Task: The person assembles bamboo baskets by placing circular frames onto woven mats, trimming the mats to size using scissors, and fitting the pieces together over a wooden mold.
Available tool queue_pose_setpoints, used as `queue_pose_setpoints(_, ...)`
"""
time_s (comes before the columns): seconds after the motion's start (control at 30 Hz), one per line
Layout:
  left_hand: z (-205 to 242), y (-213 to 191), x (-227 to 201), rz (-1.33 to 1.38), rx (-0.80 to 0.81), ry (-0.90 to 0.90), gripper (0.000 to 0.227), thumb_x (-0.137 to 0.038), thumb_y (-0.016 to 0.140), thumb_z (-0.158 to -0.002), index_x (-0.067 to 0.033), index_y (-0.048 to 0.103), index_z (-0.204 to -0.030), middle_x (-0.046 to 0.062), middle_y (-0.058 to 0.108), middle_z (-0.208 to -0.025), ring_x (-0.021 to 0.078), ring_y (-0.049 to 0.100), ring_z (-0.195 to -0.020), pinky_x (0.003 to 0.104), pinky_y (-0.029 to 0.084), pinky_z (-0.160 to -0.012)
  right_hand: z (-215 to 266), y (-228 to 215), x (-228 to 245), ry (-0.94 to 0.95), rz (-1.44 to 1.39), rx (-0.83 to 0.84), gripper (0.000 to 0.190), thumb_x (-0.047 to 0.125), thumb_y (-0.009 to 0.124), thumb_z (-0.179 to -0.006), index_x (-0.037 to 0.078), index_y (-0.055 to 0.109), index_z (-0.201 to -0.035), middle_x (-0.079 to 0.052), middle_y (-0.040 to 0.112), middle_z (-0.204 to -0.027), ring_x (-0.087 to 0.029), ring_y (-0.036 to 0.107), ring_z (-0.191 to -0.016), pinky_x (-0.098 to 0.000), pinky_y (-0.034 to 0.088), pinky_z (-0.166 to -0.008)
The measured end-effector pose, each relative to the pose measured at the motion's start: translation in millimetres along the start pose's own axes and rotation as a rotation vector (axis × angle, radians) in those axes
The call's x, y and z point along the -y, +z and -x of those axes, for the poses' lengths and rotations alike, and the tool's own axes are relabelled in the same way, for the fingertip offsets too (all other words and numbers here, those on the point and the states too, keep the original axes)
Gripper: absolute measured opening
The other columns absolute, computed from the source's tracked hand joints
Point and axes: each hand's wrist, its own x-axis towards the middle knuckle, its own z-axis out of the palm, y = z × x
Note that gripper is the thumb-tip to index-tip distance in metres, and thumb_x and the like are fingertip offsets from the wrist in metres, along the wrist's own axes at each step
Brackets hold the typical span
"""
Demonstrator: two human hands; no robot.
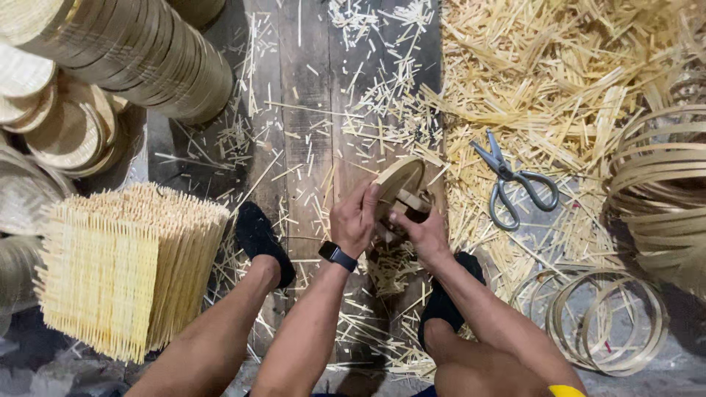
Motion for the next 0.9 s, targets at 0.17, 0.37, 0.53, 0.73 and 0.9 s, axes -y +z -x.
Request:
queue_pose_setpoints(0.17,2,-5,8,0.080,-0.008,0.041,0.055,-0.055,0.044,-0.105,-0.0130,0.071,-0.127,0.014,0.077,-0.084,0.0240,0.077,-0.073,0.037,0.059,-0.061,-6,-1,1,-0.019,0.046,0.027,0.073,0.033,0.085,-0.073,0.000,0.060,-0.133,-0.009,0.070,-0.111,-0.019,0.068,-0.100,-0.0338,0.057,-0.090)
queue_pose_setpoints(0.37,-10,4,64,0.065,-0.076,-0.020,0.059,-0.060,0.042,-0.109,-0.0149,0.077,-0.123,0.008,0.070,-0.077,0.0209,0.063,-0.064,0.037,0.050,-0.054,-6,-8,-12,-0.074,0.020,0.038,0.074,0.036,0.085,-0.075,-0.001,0.060,-0.134,-0.009,0.073,-0.111,-0.015,0.072,-0.093,-0.0269,0.060,-0.085)
queue_pose_setpoints(0.53,-35,-8,199,0.013,-0.190,-0.571,0.064,-0.065,0.049,-0.100,-0.0079,0.077,-0.110,0.001,0.050,-0.055,0.0188,0.045,-0.050,0.041,0.039,-0.047,5,-77,-56,0.013,-0.492,0.221,0.065,0.037,0.085,-0.073,0.006,0.058,-0.123,0.001,0.058,-0.088,-0.007,0.051,-0.064,-0.0194,0.045,-0.043)
queue_pose_setpoints(0.73,14,6,329,0.398,-0.194,-0.575,0.063,-0.052,0.056,-0.107,0.0086,0.073,-0.109,0.010,0.074,-0.092,0.0140,0.067,-0.078,0.034,0.056,-0.072,11,-151,-93,-0.061,-0.777,0.213,0.056,0.034,0.074,-0.095,-0.003,0.059,-0.134,-0.005,0.066,-0.103,-0.011,0.060,-0.073,-0.0229,0.051,-0.057)
queue_pose_setpoints(0.9,34,-9,341,0.370,0.432,-0.802,0.033,-0.015,0.063,-0.091,0.0074,0.071,-0.113,0.018,0.079,-0.101,0.0301,0.077,-0.090,0.045,0.063,-0.081,32,-163,-70,-0.037,-0.447,-0.066,0.057,0.036,0.067,-0.084,0.001,0.059,-0.129,-0.006,0.070,-0.109,-0.020,0.070,-0.094,-0.0392,0.060,-0.080)
